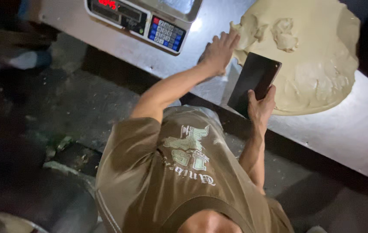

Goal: The person divides portions of dough from a large mass using a bench scraper, weighs each piece on a digital scale, and shapes the weighed portions into balls by hand.

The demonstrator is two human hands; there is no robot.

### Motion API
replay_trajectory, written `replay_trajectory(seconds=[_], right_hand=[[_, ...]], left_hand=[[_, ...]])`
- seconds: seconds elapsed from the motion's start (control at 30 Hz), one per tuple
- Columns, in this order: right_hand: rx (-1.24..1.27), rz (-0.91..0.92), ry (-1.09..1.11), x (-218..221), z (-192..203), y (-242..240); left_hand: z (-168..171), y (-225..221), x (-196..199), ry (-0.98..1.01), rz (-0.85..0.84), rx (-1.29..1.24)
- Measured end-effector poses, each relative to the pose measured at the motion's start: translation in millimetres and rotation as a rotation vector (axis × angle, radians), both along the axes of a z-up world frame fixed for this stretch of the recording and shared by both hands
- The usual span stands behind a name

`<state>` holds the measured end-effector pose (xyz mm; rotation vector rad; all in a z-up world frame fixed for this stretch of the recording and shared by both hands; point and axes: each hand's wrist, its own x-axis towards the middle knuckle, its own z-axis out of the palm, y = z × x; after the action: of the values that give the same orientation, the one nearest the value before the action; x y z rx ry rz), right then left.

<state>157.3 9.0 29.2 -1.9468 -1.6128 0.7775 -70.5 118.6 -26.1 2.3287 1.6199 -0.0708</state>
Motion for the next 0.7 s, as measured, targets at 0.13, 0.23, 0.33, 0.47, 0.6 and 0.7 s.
replay_trajectory(seconds=[0.13, 0.23, 0.33, 0.47, 0.6, 0.7], right_hand=[[0.105, 0.005, 0.055, 5, 3, -24], [0.061, -0.105, 0.056, 20, -5, -48], [-0.005, -0.184, 0.159, 35, -10, -54], [0.066, 0.026, -0.038, 49, -11, -31], [0.137, 0.316, -0.123, 33, -28, 27], [-0.006, 0.448, -0.387, 5, -65, 81]], left_hand=[[-15, 27, 18, 0.012, 0.031, 0.209], [-57, 59, 24, -0.072, 0.076, 0.145], [-99, 74, 32, -0.252, 0.149, 0.084], [-114, 58, 32, -0.57, 0.257, 0.241], [-75, 10, 21, -0.432, 0.257, 0.107], [-40, -24, 19, -0.433, 0.351, 0.094]])
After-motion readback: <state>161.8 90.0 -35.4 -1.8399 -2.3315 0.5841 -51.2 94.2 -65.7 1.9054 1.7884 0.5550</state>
